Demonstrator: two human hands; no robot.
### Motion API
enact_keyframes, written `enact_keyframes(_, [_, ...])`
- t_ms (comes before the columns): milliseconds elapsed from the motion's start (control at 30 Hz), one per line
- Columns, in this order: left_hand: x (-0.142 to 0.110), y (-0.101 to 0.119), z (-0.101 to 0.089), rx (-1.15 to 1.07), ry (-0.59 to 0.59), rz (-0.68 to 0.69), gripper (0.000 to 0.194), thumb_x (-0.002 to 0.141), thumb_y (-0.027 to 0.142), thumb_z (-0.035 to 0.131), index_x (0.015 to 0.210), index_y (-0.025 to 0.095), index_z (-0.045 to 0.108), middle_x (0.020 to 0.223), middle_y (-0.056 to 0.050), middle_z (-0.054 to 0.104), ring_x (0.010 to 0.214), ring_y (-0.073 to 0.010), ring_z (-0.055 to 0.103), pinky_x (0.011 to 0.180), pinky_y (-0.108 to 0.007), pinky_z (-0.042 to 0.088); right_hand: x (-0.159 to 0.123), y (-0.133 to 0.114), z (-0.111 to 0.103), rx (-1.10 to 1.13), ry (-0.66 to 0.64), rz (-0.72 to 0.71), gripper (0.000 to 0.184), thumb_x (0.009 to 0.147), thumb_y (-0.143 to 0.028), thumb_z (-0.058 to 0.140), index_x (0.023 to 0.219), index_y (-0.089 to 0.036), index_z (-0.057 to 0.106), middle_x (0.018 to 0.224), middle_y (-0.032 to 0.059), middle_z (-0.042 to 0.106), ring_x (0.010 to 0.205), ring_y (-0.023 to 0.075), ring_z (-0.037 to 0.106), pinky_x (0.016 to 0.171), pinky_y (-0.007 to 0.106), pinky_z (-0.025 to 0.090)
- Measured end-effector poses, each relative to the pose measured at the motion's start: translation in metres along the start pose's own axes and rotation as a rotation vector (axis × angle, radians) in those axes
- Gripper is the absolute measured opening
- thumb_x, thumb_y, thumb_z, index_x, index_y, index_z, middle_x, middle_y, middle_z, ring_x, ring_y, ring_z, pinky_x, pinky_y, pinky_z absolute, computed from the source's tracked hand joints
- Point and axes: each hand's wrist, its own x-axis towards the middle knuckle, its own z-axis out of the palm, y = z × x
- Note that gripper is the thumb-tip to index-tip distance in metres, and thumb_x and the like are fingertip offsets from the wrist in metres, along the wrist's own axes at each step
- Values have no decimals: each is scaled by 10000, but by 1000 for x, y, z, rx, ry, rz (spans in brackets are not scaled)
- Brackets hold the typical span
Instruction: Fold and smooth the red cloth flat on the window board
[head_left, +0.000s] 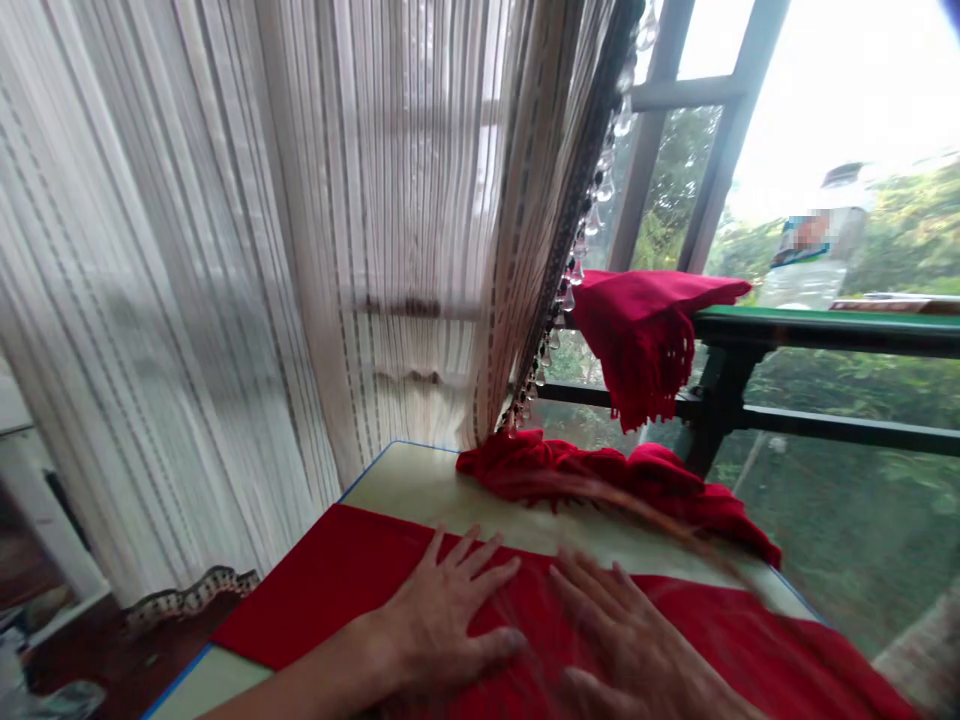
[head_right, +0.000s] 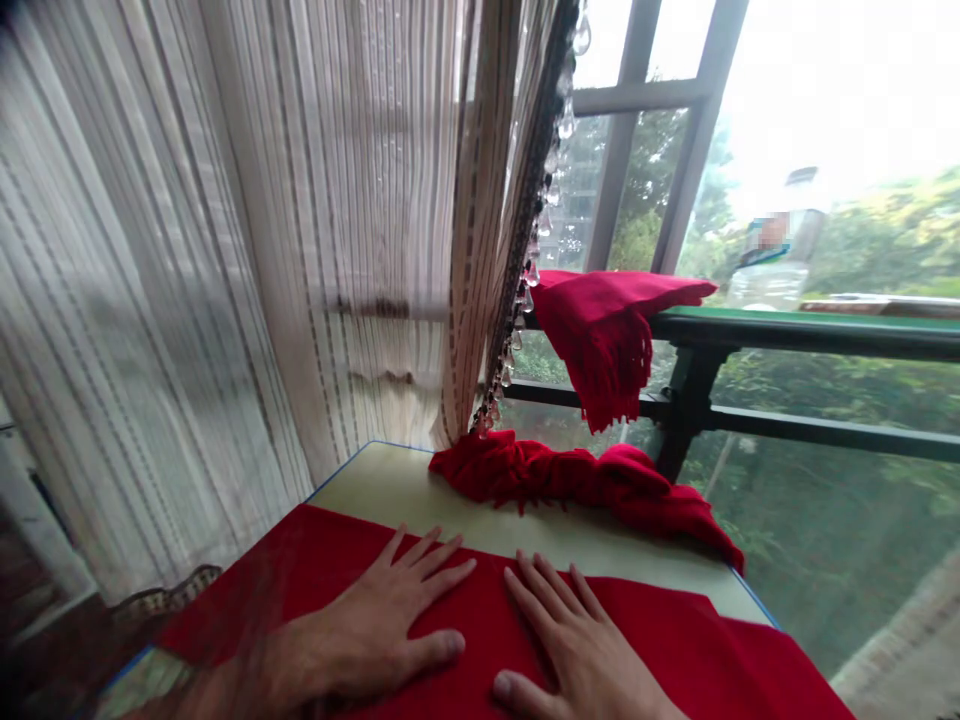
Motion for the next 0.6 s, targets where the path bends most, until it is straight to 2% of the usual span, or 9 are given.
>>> enact_keyframes(100, [-21, -36, -3, 72, 60, -155, 682, 974, 714, 324, 1565, 387, 231, 1648, -11, 152, 1523, -326, 78, 1192, -655, 19, -1, 2, 2, 21, -78, 30, 847, 849, -668, 568, 1530, -350, 177, 1613, 8, 108, 1493, 356, 102, 1211, 635, 98])
enact_keyframes(300, [-75, -127, -8, 220, 212, -450, 644, 992, 666, 324, 1549, 342, 316, 1634, -18, 215, 1518, -325, 143, 1198, -627, 57, -1, 3, 4, 49, -37, 22, 847, 850, -704, 542, 1534, -354, 185, 1623, 17, 108, 1498, 351, 91, 1219, 625, 80])
enact_keyframes(400, [-94, -161, -11, 202, 214, -563, 683, 994, 651, 299, 1578, 301, 240, 1642, -29, 172, 1520, -330, 115, 1194, -626, 105, -1, 2, 3, 65, -25, 22, 845, 848, -705, 544, 1534, -346, 203, 1625, 29, 125, 1498, 358, 94, 1219, 626, 72])
enact_keyframes(500, [-97, -174, -23, 178, 210, -693, 702, 1008, 615, 243, 1593, 229, 207, 1639, -84, 176, 1508, -360, 139, 1164, -652, 181, -1, 1, 3, 60, -17, 5, 849, 845, -700, 551, 1534, -337, 212, 1627, 42, 137, 1498, 356, 96, 1220, 622, 74])
enact_keyframes(567, [-87, -164, -32, 228, 269, -702, 696, 1014, 605, 228, 1583, 206, 262, 1637, -102, 184, 1510, -369, 119, 1164, -655, 163, -2, 0, 3, 39, -6, -6, 843, 848, -700, 545, 1533, -335, 218, 1623, 42, 162, 1497, 348, 111, 1224, 611, 93])
enact_keyframes(600, [-79, -152, -34, 262, 312, -658, 687, 1016, 607, 229, 1576, 214, 288, 1642, -94, 175, 1514, -363, 94, 1172, -647, 134, -2, 0, 3, 29, 16, -12, 835, 846, -702, 545, 1529, -336, 232, 1617, 39, 187, 1495, 347, 126, 1226, 603, 109])
